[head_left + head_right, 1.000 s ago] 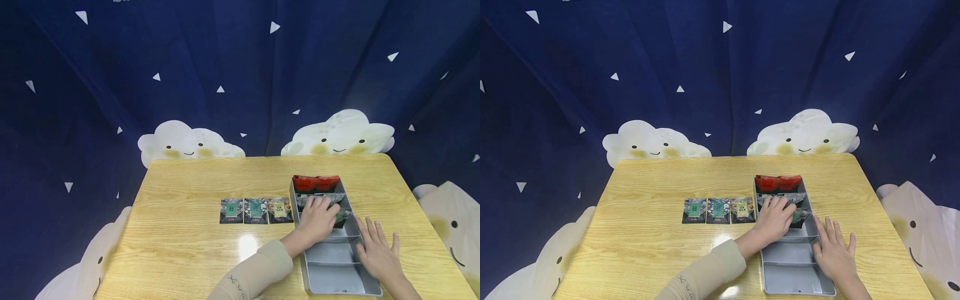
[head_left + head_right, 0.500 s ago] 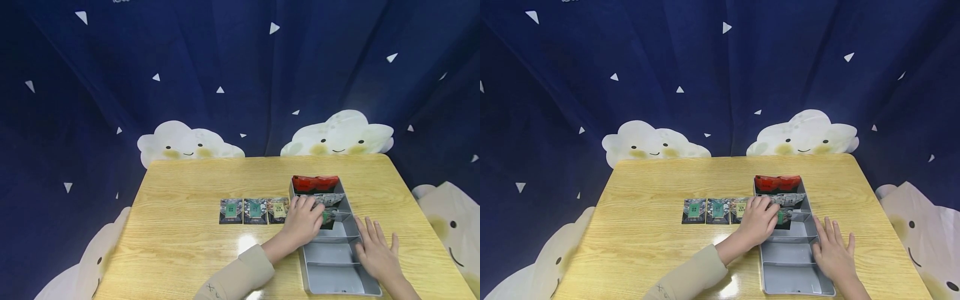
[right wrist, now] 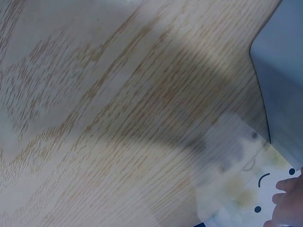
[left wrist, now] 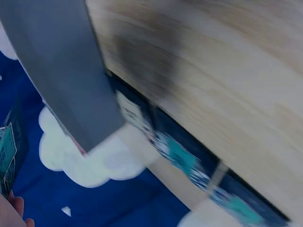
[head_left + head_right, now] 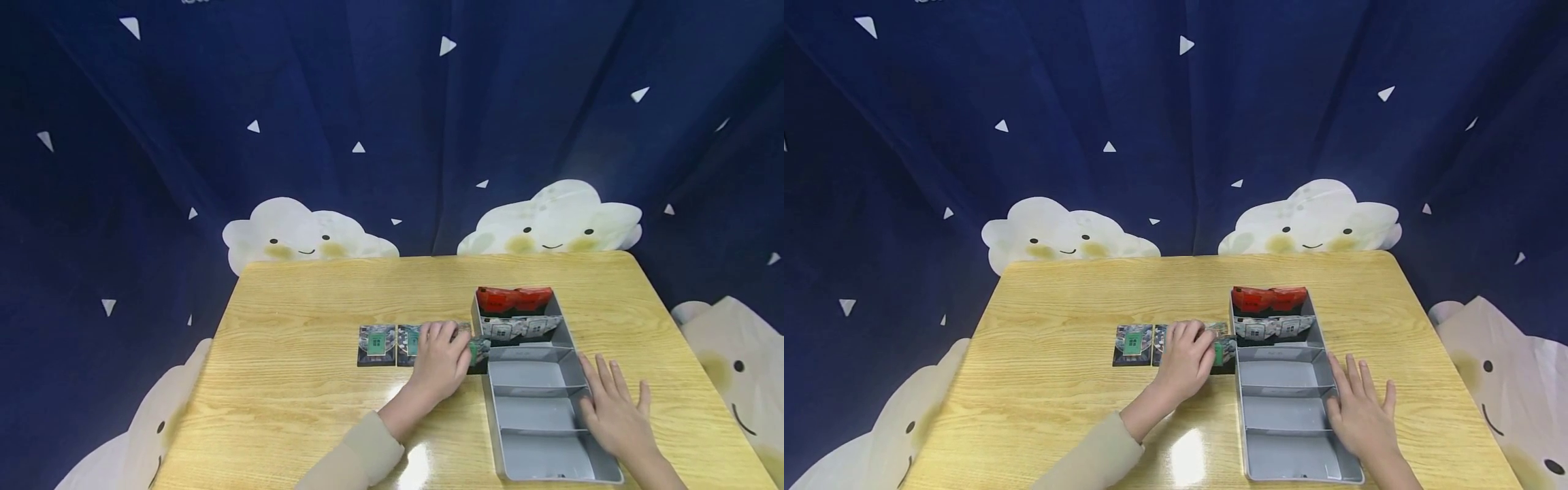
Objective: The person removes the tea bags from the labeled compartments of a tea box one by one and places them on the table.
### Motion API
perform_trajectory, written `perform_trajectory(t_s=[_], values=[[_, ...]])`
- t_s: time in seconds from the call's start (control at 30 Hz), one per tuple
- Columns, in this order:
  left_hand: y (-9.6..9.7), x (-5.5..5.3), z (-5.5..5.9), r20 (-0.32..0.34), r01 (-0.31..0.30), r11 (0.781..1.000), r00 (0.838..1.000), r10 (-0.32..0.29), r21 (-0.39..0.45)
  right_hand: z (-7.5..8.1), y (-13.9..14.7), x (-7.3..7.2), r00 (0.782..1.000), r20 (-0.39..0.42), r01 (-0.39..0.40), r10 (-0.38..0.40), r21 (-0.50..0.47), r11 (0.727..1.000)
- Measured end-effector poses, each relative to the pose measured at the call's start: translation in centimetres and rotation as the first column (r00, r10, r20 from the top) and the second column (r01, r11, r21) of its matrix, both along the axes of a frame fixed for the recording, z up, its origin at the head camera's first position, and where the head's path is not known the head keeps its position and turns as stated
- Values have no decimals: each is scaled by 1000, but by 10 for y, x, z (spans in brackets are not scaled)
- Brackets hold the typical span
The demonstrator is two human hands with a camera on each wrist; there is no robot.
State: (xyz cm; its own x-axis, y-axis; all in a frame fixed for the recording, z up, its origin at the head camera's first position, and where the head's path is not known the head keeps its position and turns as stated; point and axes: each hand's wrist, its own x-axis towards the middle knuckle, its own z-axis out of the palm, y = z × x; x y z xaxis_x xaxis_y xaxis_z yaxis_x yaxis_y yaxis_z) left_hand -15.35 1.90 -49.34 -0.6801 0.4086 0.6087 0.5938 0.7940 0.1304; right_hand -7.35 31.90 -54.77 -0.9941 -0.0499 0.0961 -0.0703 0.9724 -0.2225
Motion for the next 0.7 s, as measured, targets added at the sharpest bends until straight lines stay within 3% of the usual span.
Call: perform_trajectory(t_s=[0.2, 0.43, 0.7], values=[[-39, -7, -11, 40, -45, 995, 998, 42, 86, 0, 0, 0, 1000, 12, 4, -4, -4, 1000], [-82, -18, -19, 31, -133, 981, 991, 130, 140, -1, 1, 1, 1000, 24, 9, -9, -1, 1000], [-133, -26, -27, 81, -182, 964, 982, 169, 191, -2, 1, 0, 1000, 26, 12, -12, 0, 1000]])
